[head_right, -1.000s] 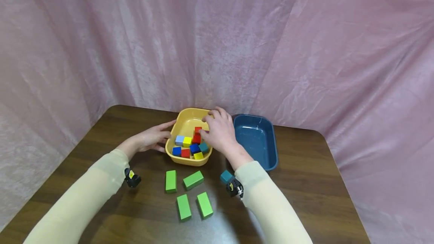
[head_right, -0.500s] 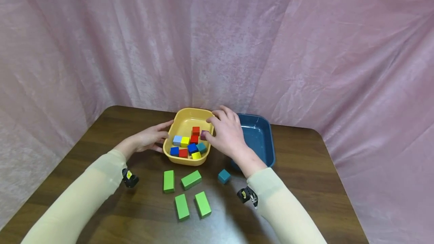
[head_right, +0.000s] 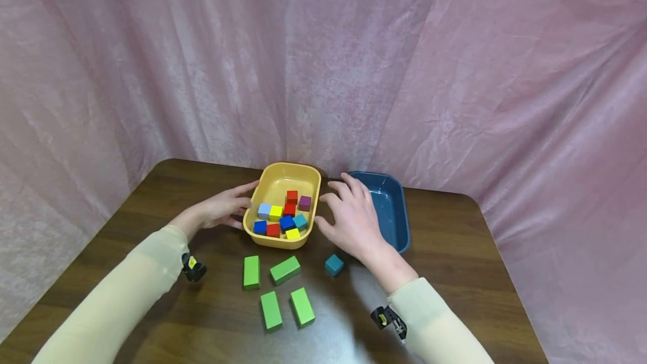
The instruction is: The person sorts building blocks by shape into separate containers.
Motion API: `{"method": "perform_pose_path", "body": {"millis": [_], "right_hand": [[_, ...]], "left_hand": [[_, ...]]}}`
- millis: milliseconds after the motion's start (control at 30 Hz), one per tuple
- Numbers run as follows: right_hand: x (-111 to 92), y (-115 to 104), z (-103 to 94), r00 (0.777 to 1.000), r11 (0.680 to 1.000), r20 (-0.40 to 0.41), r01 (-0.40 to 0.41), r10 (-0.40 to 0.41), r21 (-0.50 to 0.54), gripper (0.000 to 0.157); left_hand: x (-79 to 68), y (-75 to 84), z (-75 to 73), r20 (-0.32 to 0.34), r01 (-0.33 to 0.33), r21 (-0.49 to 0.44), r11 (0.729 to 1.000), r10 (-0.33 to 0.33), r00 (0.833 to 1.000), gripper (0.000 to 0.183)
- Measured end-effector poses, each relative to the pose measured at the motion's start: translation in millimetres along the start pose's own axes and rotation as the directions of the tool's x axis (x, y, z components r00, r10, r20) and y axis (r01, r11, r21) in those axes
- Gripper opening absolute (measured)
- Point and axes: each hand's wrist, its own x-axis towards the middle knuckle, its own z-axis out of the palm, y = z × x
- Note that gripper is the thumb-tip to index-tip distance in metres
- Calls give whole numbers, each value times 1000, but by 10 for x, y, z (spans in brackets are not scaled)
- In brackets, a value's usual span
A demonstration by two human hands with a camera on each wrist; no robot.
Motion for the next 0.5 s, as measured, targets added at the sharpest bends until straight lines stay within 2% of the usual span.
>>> {"method": "perform_pose_path", "body": {"millis": [300,500], "right_hand": [[-307,87,-17,1000,999,17,11,-10,-34,35],[-546,145,56,998,997,42,44,-41,-70,32]], "left_hand": [[-2,-15,4,8,-16,16,1000,16,1000,71],[0,-26,8,21,-18,8,1000,18,1000,71]]}}
